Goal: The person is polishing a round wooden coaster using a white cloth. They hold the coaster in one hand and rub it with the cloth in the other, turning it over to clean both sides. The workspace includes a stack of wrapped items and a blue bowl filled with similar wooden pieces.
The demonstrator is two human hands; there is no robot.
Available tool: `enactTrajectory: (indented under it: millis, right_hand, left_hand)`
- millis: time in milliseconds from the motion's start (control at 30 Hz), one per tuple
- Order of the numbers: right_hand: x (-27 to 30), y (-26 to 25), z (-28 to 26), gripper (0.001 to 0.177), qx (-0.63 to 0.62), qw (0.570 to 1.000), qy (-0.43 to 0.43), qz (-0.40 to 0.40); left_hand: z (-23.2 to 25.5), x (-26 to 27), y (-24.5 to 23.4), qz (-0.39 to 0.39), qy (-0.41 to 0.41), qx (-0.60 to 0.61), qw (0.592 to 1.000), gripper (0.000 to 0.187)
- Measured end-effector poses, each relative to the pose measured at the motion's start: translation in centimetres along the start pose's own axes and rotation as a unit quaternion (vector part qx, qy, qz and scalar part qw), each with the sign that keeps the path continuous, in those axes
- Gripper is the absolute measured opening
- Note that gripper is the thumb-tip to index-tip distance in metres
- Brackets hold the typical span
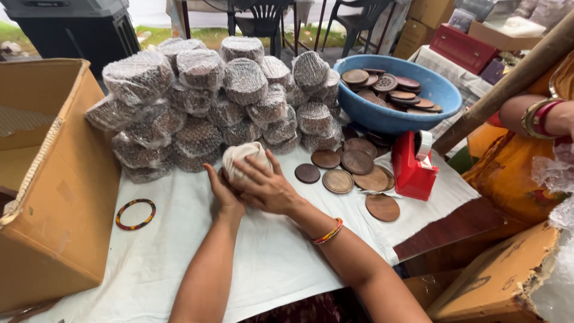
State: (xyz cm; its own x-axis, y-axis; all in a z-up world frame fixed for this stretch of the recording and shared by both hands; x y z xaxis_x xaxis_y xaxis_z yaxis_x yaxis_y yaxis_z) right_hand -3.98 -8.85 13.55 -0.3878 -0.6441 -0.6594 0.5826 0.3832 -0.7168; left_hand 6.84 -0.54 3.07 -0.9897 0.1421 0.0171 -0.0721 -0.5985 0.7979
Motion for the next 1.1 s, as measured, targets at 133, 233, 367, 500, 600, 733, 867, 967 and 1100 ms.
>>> enactTrajectory:
  millis: [133, 233, 367, 500, 600, 733, 867, 967, 1100]
  right_hand:
    - [0.0, 1.0, -0.2, 0.043, 0.028, 0.999, -0.026, -0.013]
    - [-0.2, -0.2, 1.8, 0.043, 0.03, 0.997, 0.066, 0.03]
    - [1.0, -0.6, 5.1, 0.058, -0.1, 0.972, 0.199, 0.075]
    - [1.2, 0.0, 4.7, 0.071, -0.106, 0.977, 0.18, 0.052]
    - [-0.4, 0.9, 1.6, 0.071, -0.038, 0.992, 0.095, -0.067]
    - [-0.5, 0.4, -1.1, 0.05, 0.01, 0.999, -0.026, -0.028]
    - [-0.8, -2.1, 1.8, 0.035, 0.009, 0.99, 0.125, 0.058]
    - [0.9, -3.1, 5.6, 0.029, -0.117, 0.942, 0.302, 0.085]
    - [3.1, -1.5, 7.7, 0.034, -0.253, 0.892, 0.355, 0.121]
  left_hand:
    - [-1.5, 0.7, 1.4, 0.004, -0.072, 0.025, 0.997, 0.105]
    - [-1.9, 0.6, 2.0, -0.042, -0.051, -0.063, 0.996, 0.111]
    - [-2.8, -0.6, 0.8, -0.069, -0.042, -0.031, 0.996, 0.114]
    - [-2.7, -1.7, -1.8, -0.014, 0.005, 0.037, 0.999, 0.113]
    - [-1.0, 0.2, -0.1, 0.009, -0.017, 0.025, 0.999, 0.11]
    - [-2.6, 0.4, 1.1, -0.066, -0.026, 0.067, 0.995, 0.103]
    - [-7.2, -1.7, -0.2, -0.101, -0.054, -0.071, 0.991, 0.091]
    - [-6.6, -1.7, 0.6, -0.098, -0.024, -0.172, 0.98, 0.083]
    - [-4.6, -0.8, 1.5, -0.106, -0.025, -0.083, 0.991, 0.081]
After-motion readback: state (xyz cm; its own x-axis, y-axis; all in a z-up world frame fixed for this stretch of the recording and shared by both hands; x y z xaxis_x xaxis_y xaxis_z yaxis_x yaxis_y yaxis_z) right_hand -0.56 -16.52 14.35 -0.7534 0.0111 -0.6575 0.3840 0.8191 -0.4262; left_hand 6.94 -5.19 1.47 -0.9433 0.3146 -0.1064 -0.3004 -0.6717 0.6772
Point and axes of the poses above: each hand's wrist, its own x-axis away from the middle knuckle, its own y-axis out of the palm, z = x × y, the point moved 9 cm from there along -x, towards the middle knuckle, and after that the axes turned 3 degrees about -y, right-handed, at the moved point
